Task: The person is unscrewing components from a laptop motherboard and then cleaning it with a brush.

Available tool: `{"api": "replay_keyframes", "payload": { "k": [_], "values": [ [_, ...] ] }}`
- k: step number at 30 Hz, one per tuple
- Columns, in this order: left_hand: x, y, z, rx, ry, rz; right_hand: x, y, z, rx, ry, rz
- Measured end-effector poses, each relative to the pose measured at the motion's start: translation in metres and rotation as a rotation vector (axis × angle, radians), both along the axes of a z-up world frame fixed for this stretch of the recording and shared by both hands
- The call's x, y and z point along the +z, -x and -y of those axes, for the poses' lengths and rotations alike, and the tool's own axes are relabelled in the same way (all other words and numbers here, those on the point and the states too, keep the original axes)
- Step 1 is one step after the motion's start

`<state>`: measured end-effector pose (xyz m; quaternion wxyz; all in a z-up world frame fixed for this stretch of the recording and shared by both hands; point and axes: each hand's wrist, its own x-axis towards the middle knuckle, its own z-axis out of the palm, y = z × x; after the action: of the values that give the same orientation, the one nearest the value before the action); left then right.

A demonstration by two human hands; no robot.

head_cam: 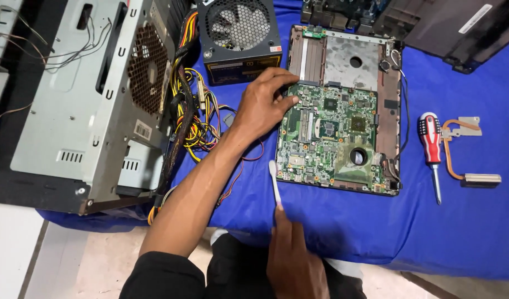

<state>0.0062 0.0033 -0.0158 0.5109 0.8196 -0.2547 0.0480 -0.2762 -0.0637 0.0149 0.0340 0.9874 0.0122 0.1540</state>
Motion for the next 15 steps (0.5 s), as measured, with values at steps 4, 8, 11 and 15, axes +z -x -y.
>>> {"api": "replay_keyframes", "payload": {
  "k": [4,8,11,15],
  "values": [
    [0.000,0.001,0.000,-0.003,0.005,-0.003,-0.003,0.000,-0.011,-0.174,-0.243,-0.296],
    [0.000,0.000,0.000,0.000,0.001,0.017,-0.007,-0.001,-0.013,-0.224,-0.200,-0.245],
    [0.000,0.001,-0.001,0.007,0.013,0.005,-0.013,-0.007,-0.008,-0.197,-0.368,-0.479],
    [0.000,0.001,-0.001,0.000,0.010,0.001,-0.015,-0.006,-0.015,-0.322,-0.120,-0.291]
  ]
}}
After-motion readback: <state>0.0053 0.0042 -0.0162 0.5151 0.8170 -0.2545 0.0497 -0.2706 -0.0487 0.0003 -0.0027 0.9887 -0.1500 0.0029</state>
